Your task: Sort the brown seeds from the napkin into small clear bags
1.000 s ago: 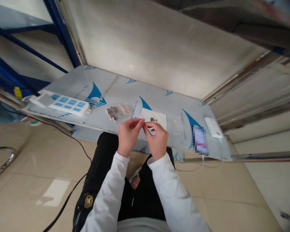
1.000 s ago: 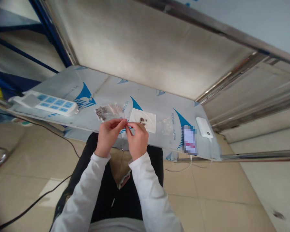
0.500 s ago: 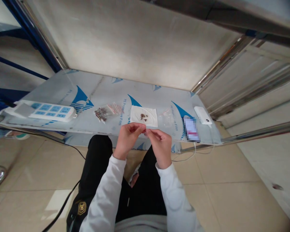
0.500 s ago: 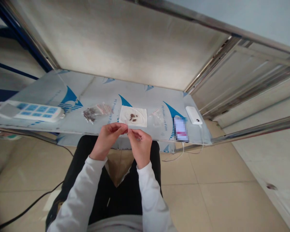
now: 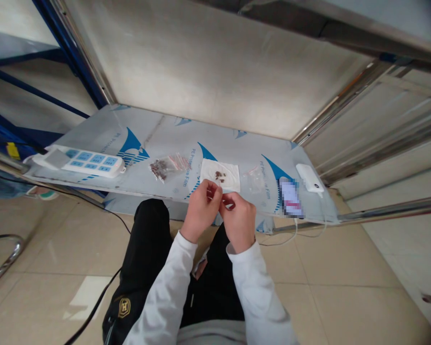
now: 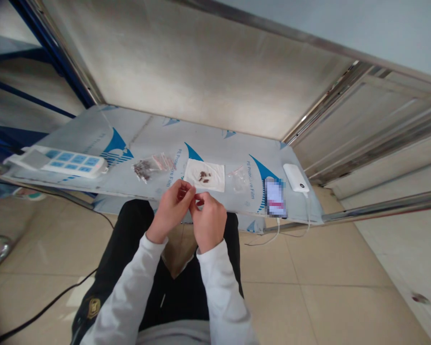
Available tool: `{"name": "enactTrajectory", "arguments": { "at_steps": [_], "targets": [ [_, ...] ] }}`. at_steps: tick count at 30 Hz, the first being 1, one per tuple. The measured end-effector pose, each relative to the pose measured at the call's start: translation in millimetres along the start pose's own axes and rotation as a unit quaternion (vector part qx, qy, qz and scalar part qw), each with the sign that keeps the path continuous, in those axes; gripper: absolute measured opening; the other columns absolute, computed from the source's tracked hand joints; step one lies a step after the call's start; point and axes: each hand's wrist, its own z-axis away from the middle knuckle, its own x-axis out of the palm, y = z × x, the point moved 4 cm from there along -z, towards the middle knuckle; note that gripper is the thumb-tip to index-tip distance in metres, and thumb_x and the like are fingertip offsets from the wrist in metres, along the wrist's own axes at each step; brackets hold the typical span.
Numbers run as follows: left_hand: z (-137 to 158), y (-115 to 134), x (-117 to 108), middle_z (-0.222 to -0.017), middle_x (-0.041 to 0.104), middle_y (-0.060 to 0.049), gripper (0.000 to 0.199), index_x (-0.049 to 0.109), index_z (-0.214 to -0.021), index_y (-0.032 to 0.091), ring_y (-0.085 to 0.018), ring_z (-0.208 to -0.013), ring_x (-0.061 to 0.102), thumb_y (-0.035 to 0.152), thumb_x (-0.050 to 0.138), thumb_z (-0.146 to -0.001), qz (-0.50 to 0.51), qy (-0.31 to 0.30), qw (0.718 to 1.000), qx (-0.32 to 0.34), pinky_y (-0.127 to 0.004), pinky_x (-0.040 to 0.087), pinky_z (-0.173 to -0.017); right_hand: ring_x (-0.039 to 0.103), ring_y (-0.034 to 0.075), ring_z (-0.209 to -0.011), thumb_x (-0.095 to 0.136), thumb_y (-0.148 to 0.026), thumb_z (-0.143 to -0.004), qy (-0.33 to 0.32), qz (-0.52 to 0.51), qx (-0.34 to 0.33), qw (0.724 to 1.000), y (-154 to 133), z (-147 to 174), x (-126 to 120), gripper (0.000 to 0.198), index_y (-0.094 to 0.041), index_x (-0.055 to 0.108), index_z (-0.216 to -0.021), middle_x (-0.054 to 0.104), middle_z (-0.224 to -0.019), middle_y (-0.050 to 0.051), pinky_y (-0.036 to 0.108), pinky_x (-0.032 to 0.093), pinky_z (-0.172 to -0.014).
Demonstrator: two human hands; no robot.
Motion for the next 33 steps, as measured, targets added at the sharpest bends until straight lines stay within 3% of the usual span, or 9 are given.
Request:
{"name": "enactTrajectory", "arguments": {
  "at_steps": [3,6,11,14,17,20,22,27,33],
  "targets": [
    [1.5,0.1,3.1,-0.075,0.068,-0.004,0.02,0.062,-0.081,0.017,-0.014,-0.064,0.064,0.037,0.06,-0.08,0.015,0.014,1.0,-0.019,-0.025,0.048,-0.062,0.061,0.016,-0.054,0.057,-0.034,-0.082,0.021,-0.018,0.006,1.0,-1.1,1.4,-2.1,0.021,-0.019,0.068,-0.073,0.071,-0.068,0.005,0.027,0.045,-0.058],
    [0.4,-5.2,5.3,-0.079,0.072,-0.005,0.024,0.069,-0.08,0.016,-0.016,-0.067,0.066,0.039,0.065,-0.076,0.069,-0.025,0.997,-0.038,-0.026,0.05,-0.064,0.063,0.017,-0.059,0.058,-0.038,-0.082,0.01,-0.111,0.042,0.993,8.3,3.1,-1.2,0.025,-0.018,0.07,-0.074,0.071,-0.07,0.005,0.027,0.046,-0.057],
    [-1.9,-12.7,4.3,-0.082,0.074,-0.006,0.023,0.073,-0.083,0.015,-0.017,-0.072,0.067,0.035,0.068,-0.073,0.163,-0.085,0.981,-0.057,-0.027,0.052,-0.068,0.064,0.017,-0.062,0.064,-0.044,-0.077,-0.05,-0.308,0.134,0.94,27.9,7.2,5.3,0.03,-0.015,0.071,-0.079,0.071,-0.069,0.005,0.026,0.049,-0.053],
    [-1.6,-12.5,1.7,-0.084,0.075,-0.007,0.02,0.074,-0.084,0.016,-0.019,-0.075,0.068,0.031,0.067,-0.074,0.114,-0.074,0.989,-0.051,-0.03,0.053,-0.073,0.065,0.018,-0.064,0.067,-0.043,-0.075,-0.05,-0.364,0.164,0.916,32.3,9.8,6.4,0.029,-0.015,0.071,-0.082,0.072,-0.074,0.006,0.029,0.053,-0.056],
    [0.0,-8.6,0.9,-0.083,0.075,-0.008,0.019,0.073,-0.083,0.016,-0.02,-0.075,0.069,0.032,0.066,-0.074,0.074,-0.051,0.995,-0.038,-0.031,0.054,-0.073,0.067,0.019,-0.068,0.067,-0.039,-0.075,-0.031,-0.326,0.14,0.934,29.6,10.6,2.0,0.024,-0.016,0.071,-0.083,0.073,-0.075,0.005,0.03,0.055,-0.063],
    [1.5,-5.1,3.1,-0.082,0.075,-0.008,0.022,0.073,-0.082,0.017,-0.021,-0.073,0.07,0.037,0.068,-0.073,0.069,-0.057,0.996,-0.03,-0.031,0.055,-0.071,0.066,0.018,-0.065,0.065,-0.032,-0.077,0.012,-0.175,0.059,0.983,20.4,10.3,-8.0,0.016,-0.019,0.071,-0.081,0.072,-0.074,0.004,0.03,0.054,-0.065],
    [1.6,-4.6,4.5,-0.081,0.075,-0.008,0.023,0.074,-0.081,0.018,-0.022,-0.073,0.07,0.039,0.068,-0.073,0.06,-0.064,0.996,-0.021,-0.031,0.055,-0.07,0.064,0.017,-0.063,0.062,-0.028,-0.079,0.039,-0.075,-0.001,0.996,12.3,10.6,-13.0,0.013,-0.019,0.071,-0.081,0.071,-0.075,0.003,0.029,0.052,-0.064],
    [0.3,-11.4,9.2,-0.08,0.074,-0.007,0.025,0.073,-0.08,0.017,-0.021,-0.075,0.069,0.039,0.061,-0.079,0.093,-0.097,0.991,-0.012,-0.031,0.055,-0.072,0.065,0.018,-0.074,0.058,-0.025,-0.083,0.058,-0.027,-0.058,0.996,2.9,13.2,-14.7,0.014,-0.019,0.07,-0.085,0.071,-0.085,0.005,0.028,0.05,-0.066],
    [2.3,-20.9,13.4,-0.074,0.073,-0.007,0.026,0.07,-0.076,0.012,-0.016,-0.066,0.068,0.037,0.07,-0.071,0.255,-0.106,0.95,-0.146,-0.033,0.057,-0.077,0.065,0.017,-0.074,0.051,-0.031,-0.089,0.072,-0.051,-0.038,0.995,7.3,20.1,-14.9,0.022,-0.019,0.069,-0.094,0.072,-0.089,0.007,0.029,0.051,-0.068]
  ]
}}
